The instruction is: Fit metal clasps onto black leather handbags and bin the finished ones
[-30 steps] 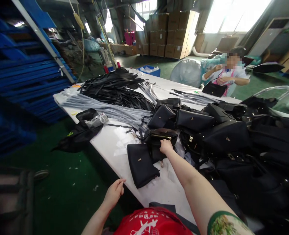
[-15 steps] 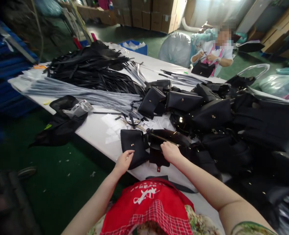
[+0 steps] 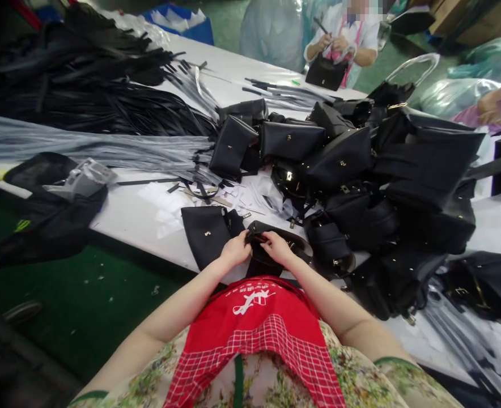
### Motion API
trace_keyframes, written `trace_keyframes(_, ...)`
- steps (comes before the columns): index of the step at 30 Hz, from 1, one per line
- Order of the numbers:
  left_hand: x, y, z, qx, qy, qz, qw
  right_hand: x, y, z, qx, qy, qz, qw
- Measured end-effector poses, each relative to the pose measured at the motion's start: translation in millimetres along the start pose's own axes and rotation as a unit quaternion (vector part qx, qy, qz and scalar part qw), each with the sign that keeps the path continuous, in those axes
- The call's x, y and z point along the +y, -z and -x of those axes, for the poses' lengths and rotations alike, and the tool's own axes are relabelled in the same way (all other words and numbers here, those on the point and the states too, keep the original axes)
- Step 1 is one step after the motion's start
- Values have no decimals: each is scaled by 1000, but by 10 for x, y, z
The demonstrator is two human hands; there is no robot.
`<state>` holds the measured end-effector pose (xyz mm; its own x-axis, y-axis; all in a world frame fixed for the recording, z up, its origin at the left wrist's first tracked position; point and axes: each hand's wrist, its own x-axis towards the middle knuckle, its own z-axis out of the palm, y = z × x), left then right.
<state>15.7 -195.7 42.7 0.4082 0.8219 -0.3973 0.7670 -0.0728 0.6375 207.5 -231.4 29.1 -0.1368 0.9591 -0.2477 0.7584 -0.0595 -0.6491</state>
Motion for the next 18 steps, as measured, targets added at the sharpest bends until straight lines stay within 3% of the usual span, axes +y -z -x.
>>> trace_keyframes(7,-10,162,-333,-29,-32,16,999,-12,-198,-489,54,-2,-75,996)
trace_keyframes(12,21,152,-455,-27,-24,18,999,-14,-195,-513,55,-12,-61,997)
trace_keyframes(18,28,102,-450,9,9,12,1000,-1,42,-412,24,-13,26,999)
